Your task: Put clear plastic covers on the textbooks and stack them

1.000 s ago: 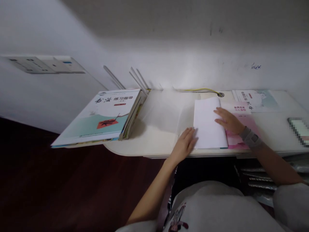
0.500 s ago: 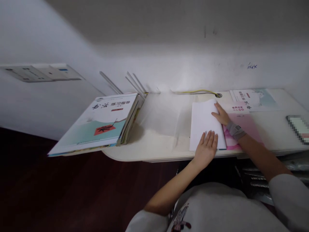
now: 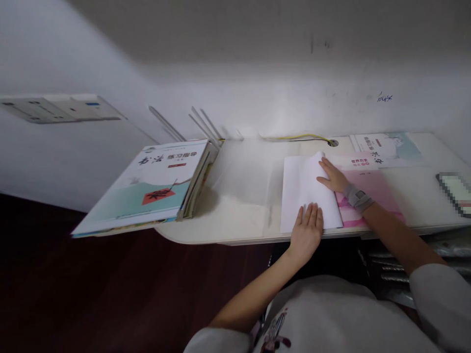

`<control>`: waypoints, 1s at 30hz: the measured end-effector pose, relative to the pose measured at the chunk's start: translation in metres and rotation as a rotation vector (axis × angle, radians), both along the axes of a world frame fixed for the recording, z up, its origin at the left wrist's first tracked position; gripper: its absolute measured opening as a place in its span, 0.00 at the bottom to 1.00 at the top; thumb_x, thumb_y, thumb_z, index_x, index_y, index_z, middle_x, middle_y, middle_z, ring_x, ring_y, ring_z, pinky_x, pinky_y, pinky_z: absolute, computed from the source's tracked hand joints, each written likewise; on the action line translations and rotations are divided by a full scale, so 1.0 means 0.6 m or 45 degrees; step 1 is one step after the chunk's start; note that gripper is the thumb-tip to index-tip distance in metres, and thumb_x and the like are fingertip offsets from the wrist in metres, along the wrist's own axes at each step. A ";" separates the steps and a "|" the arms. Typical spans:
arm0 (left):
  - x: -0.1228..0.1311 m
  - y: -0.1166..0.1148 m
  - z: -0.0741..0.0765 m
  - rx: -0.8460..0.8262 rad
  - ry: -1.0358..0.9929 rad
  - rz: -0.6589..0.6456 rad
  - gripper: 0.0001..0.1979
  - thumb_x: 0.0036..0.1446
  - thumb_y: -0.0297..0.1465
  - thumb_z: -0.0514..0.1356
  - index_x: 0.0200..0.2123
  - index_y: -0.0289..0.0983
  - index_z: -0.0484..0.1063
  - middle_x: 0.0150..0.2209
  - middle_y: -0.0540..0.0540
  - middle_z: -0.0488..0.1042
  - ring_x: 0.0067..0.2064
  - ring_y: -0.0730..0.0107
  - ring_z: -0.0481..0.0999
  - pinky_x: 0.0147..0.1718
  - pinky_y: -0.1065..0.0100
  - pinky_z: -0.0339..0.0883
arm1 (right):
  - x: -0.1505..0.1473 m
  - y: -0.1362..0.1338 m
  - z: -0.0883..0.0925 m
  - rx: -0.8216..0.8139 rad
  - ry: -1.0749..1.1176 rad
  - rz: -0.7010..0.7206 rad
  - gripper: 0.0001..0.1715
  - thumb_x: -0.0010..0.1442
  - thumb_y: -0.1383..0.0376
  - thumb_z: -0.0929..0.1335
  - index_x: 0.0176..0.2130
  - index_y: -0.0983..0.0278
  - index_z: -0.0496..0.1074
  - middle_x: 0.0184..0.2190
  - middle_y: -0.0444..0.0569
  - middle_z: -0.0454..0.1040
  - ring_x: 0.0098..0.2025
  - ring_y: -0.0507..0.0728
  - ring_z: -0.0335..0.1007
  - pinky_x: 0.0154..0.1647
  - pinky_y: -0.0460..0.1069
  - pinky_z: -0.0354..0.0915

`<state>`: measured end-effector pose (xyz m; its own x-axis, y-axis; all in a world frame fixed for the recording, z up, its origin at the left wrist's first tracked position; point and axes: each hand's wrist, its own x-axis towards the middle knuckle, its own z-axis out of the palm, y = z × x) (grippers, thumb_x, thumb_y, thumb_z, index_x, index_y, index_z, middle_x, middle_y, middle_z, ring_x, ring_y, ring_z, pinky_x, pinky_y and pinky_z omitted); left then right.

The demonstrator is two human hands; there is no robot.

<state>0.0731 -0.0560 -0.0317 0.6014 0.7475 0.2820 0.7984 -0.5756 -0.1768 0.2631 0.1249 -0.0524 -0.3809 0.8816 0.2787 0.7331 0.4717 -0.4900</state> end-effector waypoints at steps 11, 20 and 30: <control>0.008 -0.014 -0.005 0.042 -0.012 -0.033 0.22 0.63 0.24 0.48 0.60 0.28 0.60 0.61 0.34 0.62 0.62 0.54 0.61 0.60 0.50 0.56 | -0.008 -0.010 0.006 0.022 -0.140 0.055 0.43 0.59 0.48 0.62 0.64 0.71 0.54 0.66 0.60 0.50 0.68 0.64 0.43 0.67 0.60 0.47; -0.007 -0.009 -0.003 -0.032 -0.002 -0.051 0.20 0.63 0.24 0.48 0.57 0.28 0.65 0.59 0.34 0.65 0.62 0.55 0.62 0.60 0.49 0.55 | -0.012 -0.015 0.015 0.025 -0.222 0.028 0.45 0.61 0.46 0.57 0.63 0.76 0.54 0.65 0.64 0.51 0.67 0.64 0.45 0.67 0.58 0.47; 0.006 -0.012 0.001 -0.085 -0.020 -0.054 0.22 0.63 0.25 0.48 0.59 0.32 0.63 0.60 0.38 0.65 0.62 0.57 0.62 0.60 0.50 0.56 | -0.023 -0.025 0.022 -0.019 -0.442 0.042 0.51 0.60 0.40 0.53 0.64 0.77 0.52 0.67 0.67 0.46 0.69 0.66 0.39 0.66 0.60 0.42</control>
